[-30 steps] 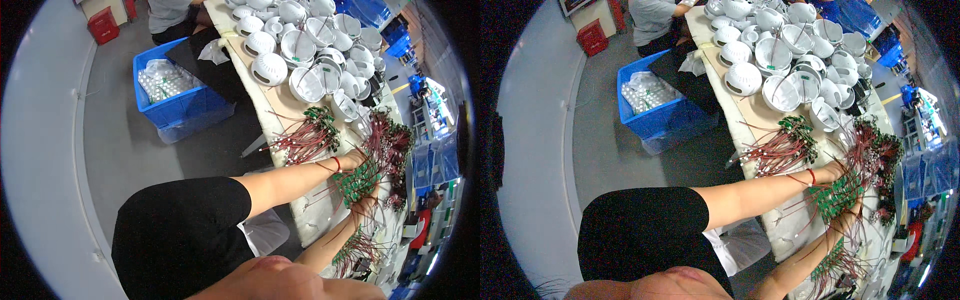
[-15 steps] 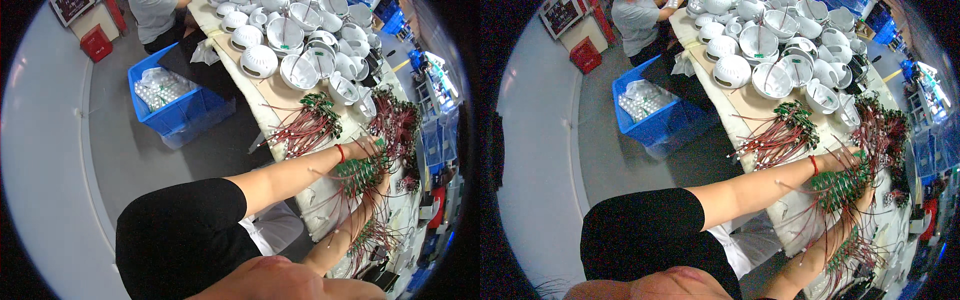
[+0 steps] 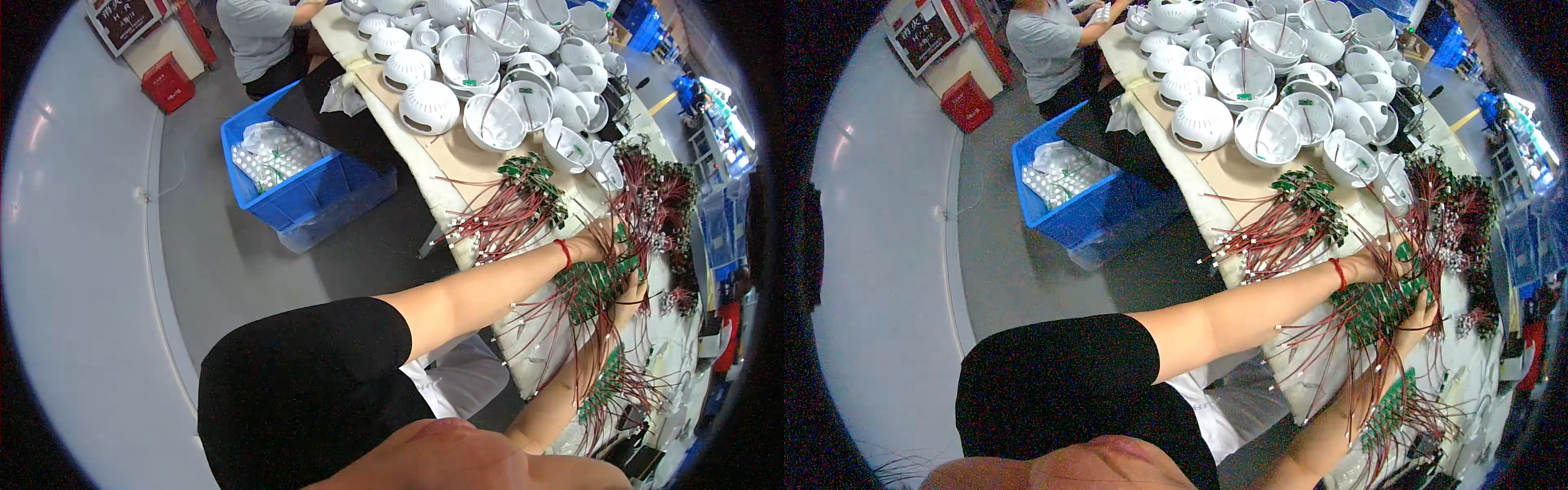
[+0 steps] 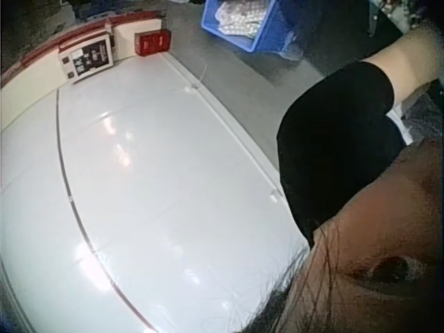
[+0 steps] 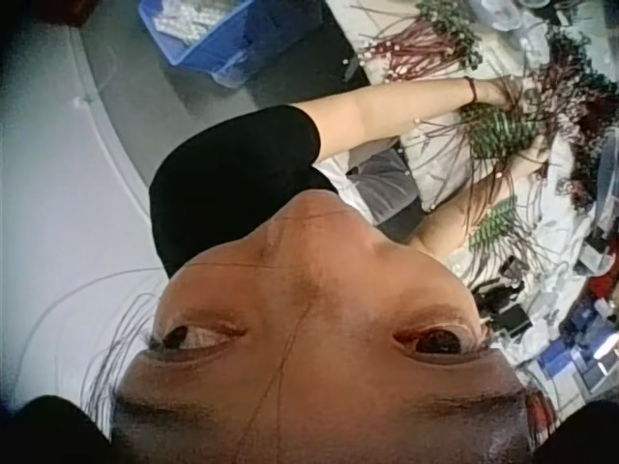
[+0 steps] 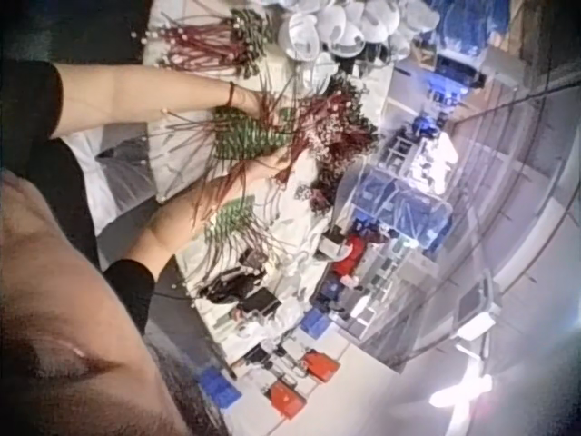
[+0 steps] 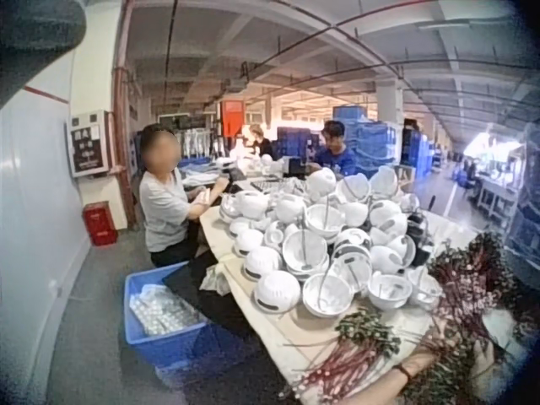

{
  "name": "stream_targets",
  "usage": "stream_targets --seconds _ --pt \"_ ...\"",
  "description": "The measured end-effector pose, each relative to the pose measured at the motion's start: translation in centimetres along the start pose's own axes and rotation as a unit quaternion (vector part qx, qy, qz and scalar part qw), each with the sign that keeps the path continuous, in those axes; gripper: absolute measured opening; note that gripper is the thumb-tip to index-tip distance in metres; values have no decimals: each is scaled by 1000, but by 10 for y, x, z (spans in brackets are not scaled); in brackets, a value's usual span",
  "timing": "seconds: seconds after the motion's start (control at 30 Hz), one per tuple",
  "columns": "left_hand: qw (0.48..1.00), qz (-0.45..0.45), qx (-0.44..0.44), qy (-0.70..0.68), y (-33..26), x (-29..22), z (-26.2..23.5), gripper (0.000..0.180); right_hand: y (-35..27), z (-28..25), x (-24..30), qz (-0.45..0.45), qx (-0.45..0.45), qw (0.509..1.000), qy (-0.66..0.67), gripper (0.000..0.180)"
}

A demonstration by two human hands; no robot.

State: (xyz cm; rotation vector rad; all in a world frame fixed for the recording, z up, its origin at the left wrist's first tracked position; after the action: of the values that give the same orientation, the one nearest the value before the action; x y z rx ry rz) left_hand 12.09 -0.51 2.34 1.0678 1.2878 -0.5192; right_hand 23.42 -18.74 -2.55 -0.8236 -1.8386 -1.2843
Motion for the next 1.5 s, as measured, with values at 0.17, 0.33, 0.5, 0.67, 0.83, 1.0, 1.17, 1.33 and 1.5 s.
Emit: stream_targets --seconds 0.17,0.33,0.5,0.67,0.83,1.0,1.17,1.33,1.5 --pt "995 -71 -11 -66 -4 6 4 25 -11 6 21 -31 -46 998 4 37" --pt "995 -92 -6 -34 9 21 14 29 -13 7 25 -49 -41 998 -20 38" --pt "999 -31 -24 -36 12 27 14 31 -14 10 33 -48 -25 998 -12 37" --pt "996 -75 -15 -47 8 24 13 34 -16 11 39 -15 -16 1000 3 36" --pt "994 -106 -13 -37 11 28 14 35 -14 10 33 -49 -10 998 -38 36" --pt "993 -113 -7 -21 6 26 15 34 -8 -3 13 -116 -6 989 -93 41" --pt "995 -100 -2 -16 2 19 7 33 -11 4 24 -44 6 997 -56 30" --pt "996 -81 -8 -40 12 24 15 32 -8 -6 3 -121 34 983 -135 32" --pt "997 -59 -24 -48 20 39 27 31 -16 12 36 -19 -25 999 -15 36"
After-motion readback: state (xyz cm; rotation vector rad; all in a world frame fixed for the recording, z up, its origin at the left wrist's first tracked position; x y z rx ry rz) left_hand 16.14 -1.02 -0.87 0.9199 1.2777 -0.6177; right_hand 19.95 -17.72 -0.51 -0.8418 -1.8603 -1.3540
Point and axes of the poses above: each hand's wrist, its own y-axis towards the middle knuckle, its own z-axis out of the palm, x = y × z, the point moved 3 cm from there along y, towards the middle knuckle, and after that the axes turned 13 degrees about -z, right-handed, at the moved point
